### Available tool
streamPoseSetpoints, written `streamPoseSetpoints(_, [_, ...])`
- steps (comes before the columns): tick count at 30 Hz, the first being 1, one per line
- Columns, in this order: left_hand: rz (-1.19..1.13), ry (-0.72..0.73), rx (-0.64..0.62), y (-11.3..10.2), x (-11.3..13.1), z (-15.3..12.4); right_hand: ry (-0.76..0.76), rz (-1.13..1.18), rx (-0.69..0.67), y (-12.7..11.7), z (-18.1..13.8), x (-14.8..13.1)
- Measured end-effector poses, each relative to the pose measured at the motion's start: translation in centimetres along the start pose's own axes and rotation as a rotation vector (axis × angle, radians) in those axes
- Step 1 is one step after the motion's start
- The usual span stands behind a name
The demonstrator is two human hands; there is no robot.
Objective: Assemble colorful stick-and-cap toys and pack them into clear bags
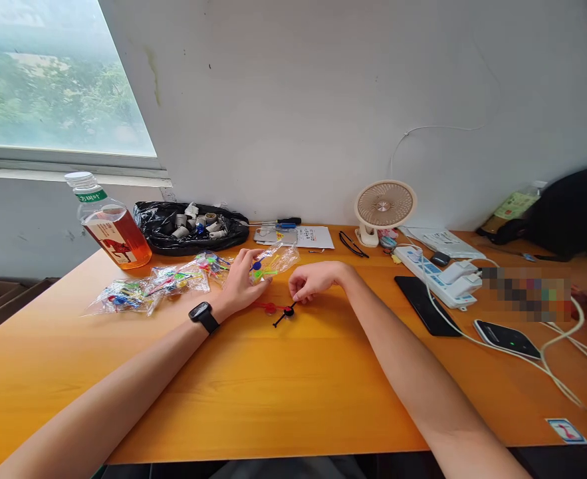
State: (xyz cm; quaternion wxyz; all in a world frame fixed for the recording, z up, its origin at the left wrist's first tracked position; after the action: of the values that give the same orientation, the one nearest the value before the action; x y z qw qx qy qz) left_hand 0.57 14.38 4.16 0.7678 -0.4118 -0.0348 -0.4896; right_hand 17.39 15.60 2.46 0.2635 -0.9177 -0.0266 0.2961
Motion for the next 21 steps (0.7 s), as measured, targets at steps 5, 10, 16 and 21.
streamPoseSetpoints(5, [-0.003, 0.001, 0.012, -0.1, 0.2, 0.0, -0.155, 0.109, -0.042, -1.0, -1.9, -0.3])
streamPoseSetpoints(10, [-0.004, -0.003, 0.009, -0.2, 0.4, 0.0, -0.303, 0.297, 0.168, -4.7, -7.5, 0.1])
streamPoseSetpoints(16, [-0.013, 0.029, -0.002, -0.2, 0.9, 0.1, -0.428, 0.599, 0.777, -9.8, -12.5, 1.5])
streamPoseSetpoints(21, [-0.005, 0.055, -0.007, -0.3, 1.3, 0.1, -0.360, 0.436, 0.789, -9.2, -10.6, -0.5])
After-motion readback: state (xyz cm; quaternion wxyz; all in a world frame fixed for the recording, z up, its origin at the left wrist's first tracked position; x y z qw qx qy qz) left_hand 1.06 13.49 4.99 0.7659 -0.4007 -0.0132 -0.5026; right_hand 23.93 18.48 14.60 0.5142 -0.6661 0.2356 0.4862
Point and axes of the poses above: each hand's wrist, its own z-axis towards the middle knuckle, its own y-axis out of the palm, x = y × z, the point moved 8 cm from there along z, towards the middle knuckle, and after that the axes turned 10 degrees about y, right-handed, at the moved point
